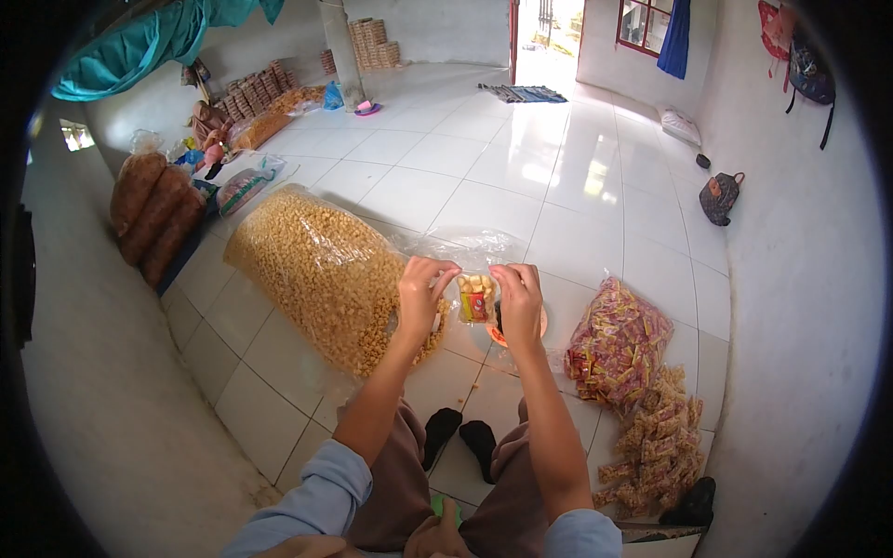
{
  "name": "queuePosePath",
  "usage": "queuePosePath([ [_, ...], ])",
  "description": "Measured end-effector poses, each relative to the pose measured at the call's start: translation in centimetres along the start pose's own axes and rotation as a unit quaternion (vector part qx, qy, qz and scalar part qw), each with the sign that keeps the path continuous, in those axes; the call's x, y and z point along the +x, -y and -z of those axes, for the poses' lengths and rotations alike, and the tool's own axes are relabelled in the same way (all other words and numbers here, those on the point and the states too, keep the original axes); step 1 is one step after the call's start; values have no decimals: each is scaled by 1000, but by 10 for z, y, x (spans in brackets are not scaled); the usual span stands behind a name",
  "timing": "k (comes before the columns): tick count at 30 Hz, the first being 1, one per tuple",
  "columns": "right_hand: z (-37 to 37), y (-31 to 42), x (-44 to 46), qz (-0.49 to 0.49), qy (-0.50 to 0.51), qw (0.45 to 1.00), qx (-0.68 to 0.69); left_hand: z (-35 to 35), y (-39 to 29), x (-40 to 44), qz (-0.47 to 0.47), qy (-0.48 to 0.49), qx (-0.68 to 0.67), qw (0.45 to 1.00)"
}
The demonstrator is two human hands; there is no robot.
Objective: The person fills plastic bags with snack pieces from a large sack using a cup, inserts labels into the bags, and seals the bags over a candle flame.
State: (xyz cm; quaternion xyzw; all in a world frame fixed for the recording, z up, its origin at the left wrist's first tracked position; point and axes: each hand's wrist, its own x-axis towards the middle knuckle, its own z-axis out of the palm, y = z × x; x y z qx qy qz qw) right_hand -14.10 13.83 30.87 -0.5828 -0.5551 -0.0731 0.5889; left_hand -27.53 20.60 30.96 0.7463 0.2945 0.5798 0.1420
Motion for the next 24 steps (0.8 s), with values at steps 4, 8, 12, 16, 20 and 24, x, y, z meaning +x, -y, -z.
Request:
queuePosePath([
  [4,-1,-4,-2,88,50,991,-90,2,5,0,-45,27,46,998],
  [8,-2,-3,-4,96,81,983,-131,5,11,-2,-15,110,38,993],
  [12,2,-1,-3,105,87,983,-120,12,-3,1,-14,96,43,994],
  [16,3,-1,-6,94,98,984,-111,8,-5,4,-26,123,-24,992],
  [20,7,4,-7,72,119,985,-103,5,4,4,26,228,-63,971],
  [24,12,-14,-8,29,129,989,-61,-7,17,-5,65,236,-80,966],
])
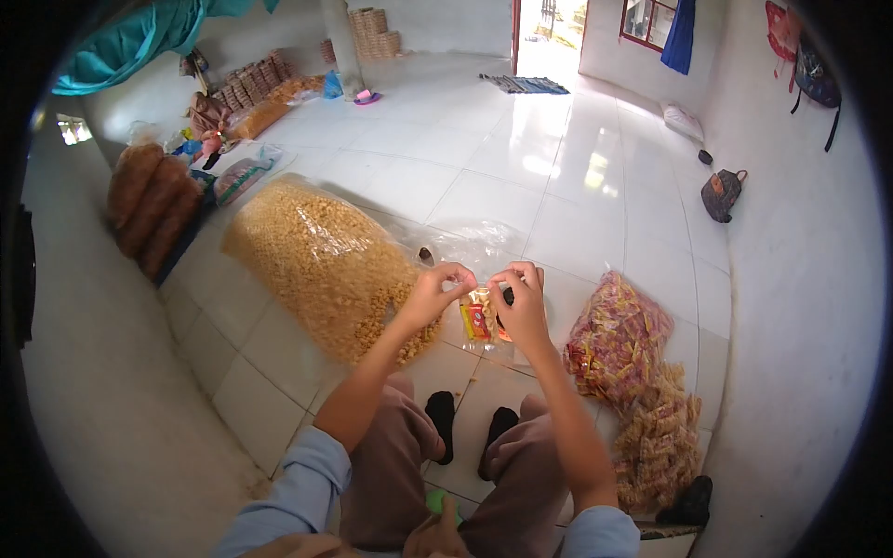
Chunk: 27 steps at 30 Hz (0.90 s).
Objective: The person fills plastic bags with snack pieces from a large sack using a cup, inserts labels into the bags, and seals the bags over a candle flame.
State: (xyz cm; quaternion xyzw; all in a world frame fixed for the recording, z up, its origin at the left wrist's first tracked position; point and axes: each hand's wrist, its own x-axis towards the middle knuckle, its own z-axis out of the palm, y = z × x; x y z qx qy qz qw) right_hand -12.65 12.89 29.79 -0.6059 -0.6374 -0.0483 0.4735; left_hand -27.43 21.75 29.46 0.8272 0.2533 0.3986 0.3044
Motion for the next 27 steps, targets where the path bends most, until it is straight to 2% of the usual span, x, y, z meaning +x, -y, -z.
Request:
queuePosePath([
  [2,0,-22,-6,-97,91,979,152,-13,14,0,134,86,-174,972],
  [3,-4,-33,-13,-108,92,978,150,-22,23,-1,141,94,-179,969],
  [4,-9,-45,-20,-202,116,932,278,-31,34,-2,139,98,-174,970],
  [5,-14,-56,-27,-291,134,859,399,-42,44,-3,138,104,-169,970],
  [7,-26,-75,-42,-335,124,851,384,-63,64,-8,166,129,-176,962],
  [11,-65,-126,-88,-449,61,786,421,-115,114,-30,264,166,-194,930],
  [14,-87,-158,-118,-526,21,713,463,-153,156,-50,307,181,-215,909],
  [20,-120,-208,-162,-589,-19,696,411,-207,199,-78,398,173,-270,860],
  [24,-131,-228,-169,-615,-19,681,396,-224,215,-83,425,160,-270,849],
  [27,-136,-240,-171,-618,-18,675,402,-230,223,-85,433,125,-326,831],
])
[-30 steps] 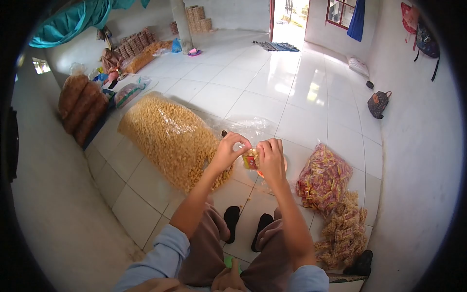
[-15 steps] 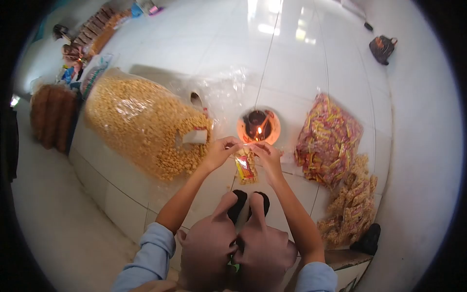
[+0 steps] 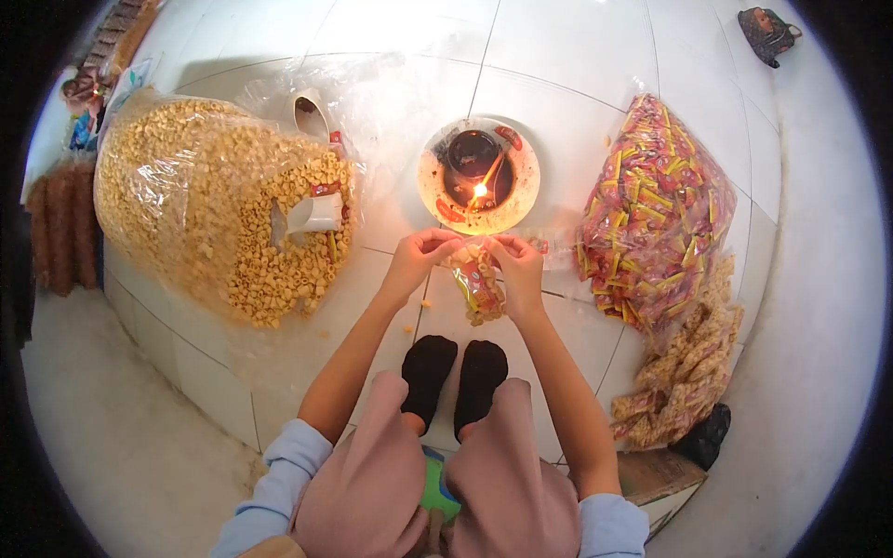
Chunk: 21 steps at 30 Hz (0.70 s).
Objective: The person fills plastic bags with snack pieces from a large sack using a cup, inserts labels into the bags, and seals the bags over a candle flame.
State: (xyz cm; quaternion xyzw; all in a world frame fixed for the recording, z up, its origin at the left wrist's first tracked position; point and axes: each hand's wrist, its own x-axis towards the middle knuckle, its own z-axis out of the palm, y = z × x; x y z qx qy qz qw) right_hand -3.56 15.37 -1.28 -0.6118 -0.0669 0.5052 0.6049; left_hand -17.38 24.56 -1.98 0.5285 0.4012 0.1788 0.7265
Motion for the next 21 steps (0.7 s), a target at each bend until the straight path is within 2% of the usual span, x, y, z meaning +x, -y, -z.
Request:
queuePosePath([
  [2,5,-3,8,-2,2,1000,-14,4,-5,0,43,11,7,999],
  [6,3,4,15,-5,10,999,-46,9,-2,2,55,17,11,998],
  [12,4,5,34,-7,23,997,-75,6,10,15,49,-25,34,998],
  [14,3,7,39,-7,17,996,-89,5,7,17,78,-40,59,994],
  [21,-2,13,57,-4,-1,986,-168,7,18,31,45,-52,47,997],
])
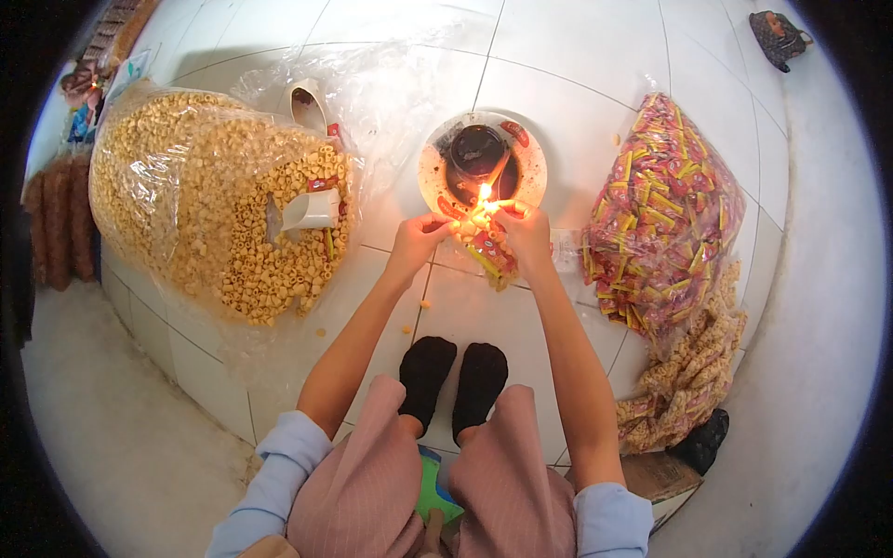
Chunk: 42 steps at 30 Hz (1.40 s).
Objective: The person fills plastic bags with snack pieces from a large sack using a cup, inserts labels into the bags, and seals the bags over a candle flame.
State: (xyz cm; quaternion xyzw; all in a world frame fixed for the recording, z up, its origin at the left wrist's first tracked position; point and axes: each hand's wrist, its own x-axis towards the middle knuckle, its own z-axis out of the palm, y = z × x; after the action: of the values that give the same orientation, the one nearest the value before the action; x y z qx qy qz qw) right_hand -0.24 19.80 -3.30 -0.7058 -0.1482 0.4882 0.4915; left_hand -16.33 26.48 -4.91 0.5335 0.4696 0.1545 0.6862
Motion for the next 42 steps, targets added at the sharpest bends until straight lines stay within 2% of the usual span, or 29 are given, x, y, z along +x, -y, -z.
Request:
queuePosePath([
  [2,0,0,2,8,-6,1000,17,0,-7,-1,28,-9,12,999],
  [8,2,2,6,10,5,997,70,-4,-7,4,13,-17,5,1000],
  [11,2,2,8,35,-7,998,49,-6,-11,5,11,-26,8,1000],
  [15,6,-2,14,20,6,998,65,-8,-7,11,0,-47,-6,999],
  [20,8,-6,18,68,-21,996,60,-12,-10,15,6,-33,17,999],
  [24,11,0,17,57,-42,996,54,-18,-17,16,19,-46,46,998],
  [29,16,-3,22,77,-49,994,55,-23,-12,23,18,-48,-54,997],
  [33,20,-3,25,85,-56,993,58,-30,-15,24,29,-60,-76,995],
  [36,28,1,13,98,-54,993,33,-37,-19,12,-7,-78,-70,994],
  [38,37,-3,-7,98,-33,994,40,-41,-32,-10,-73,-76,52,993],
  [39,40,-3,-17,99,-36,994,40,-43,-35,-19,-74,-73,52,993],
  [41,43,6,-43,234,-26,970,-56,-47,-39,-36,-204,-64,82,973],
  [42,38,27,-60,337,-70,916,-206,-48,-41,-42,-203,-62,82,974],
])
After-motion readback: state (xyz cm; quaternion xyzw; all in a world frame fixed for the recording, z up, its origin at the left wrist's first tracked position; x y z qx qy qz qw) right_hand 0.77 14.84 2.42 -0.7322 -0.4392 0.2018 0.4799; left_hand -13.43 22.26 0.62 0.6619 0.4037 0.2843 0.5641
